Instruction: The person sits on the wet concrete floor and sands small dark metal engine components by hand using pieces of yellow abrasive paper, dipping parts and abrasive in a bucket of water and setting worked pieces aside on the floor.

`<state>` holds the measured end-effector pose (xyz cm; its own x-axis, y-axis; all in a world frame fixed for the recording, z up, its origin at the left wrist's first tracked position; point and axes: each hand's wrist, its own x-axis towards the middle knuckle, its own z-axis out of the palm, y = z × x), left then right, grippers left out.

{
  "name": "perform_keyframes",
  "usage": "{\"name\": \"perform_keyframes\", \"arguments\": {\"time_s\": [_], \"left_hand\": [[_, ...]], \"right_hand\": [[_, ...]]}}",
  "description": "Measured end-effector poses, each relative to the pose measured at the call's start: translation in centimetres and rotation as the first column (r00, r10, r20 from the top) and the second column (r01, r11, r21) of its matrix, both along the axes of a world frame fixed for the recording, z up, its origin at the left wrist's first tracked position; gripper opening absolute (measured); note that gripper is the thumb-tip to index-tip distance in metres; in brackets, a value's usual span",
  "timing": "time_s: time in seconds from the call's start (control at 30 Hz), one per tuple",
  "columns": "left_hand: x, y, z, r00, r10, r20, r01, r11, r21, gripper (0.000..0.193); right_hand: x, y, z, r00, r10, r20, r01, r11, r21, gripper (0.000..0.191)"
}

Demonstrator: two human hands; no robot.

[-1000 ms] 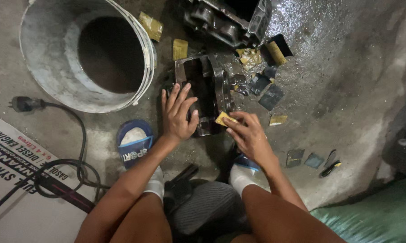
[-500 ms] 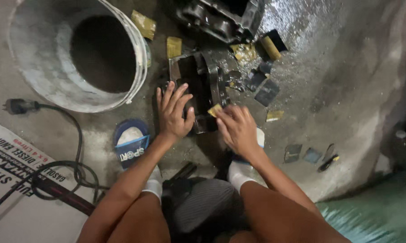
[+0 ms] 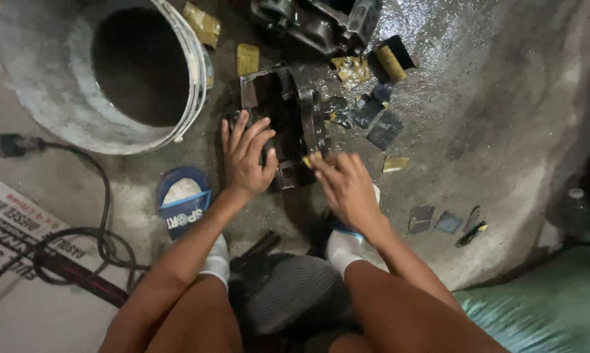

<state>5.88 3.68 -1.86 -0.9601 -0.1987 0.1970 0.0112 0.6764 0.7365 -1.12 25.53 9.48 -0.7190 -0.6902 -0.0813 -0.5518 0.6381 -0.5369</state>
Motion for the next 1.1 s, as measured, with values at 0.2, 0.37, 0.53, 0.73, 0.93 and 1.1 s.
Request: {"name": "perform_keyframes", "arguments": {"time_s": [0.2,0.37,0.53,0.73,0.93,1.1], "left_hand": [[0.4,0.0,0.0,1.000,0.006,0.015,-0.006,1.000,-0.017,0.029],[0.3,0.0,-0.1,1.000,-0.014,0.016,0.015,0.999,-0.036,0.030],[0.0,-0.1,-0.1,0.999,0.003,-0.032,-0.003,1.000,-0.028,0.030],[0.6,0.0,-0.3,1.000,-0.003,0.011,0.003,1.000,-0.030,0.028],[0.1,0.1,-0.1,1.000,0.023,0.005,-0.023,1.000,-0.009,0.026],[-0.5,0.3,2.9,0.995,-0.078,-0.061,0.058,0.960,-0.274,0.021]], "right_hand": [[-0.1,0.2,0.0,1.000,0.020,-0.010,-0.020,0.999,0.046,0.041],[0.3,0.9,0.2,0.995,-0.007,0.095,0.004,0.999,0.037,0.044],[1.1,3.0,-0.2,0.921,-0.109,0.373,0.129,0.991,-0.027,0.041],[0.0,6.3,-0.3,0.680,-0.184,0.710,0.374,0.919,-0.120,0.036],[0.1,6.3,-1.9,0.379,-0.249,0.891,0.696,0.711,-0.098,0.039],[0.5,4.1,-5.7,0.420,-0.188,0.888,0.635,0.760,-0.140,0.033]]}}
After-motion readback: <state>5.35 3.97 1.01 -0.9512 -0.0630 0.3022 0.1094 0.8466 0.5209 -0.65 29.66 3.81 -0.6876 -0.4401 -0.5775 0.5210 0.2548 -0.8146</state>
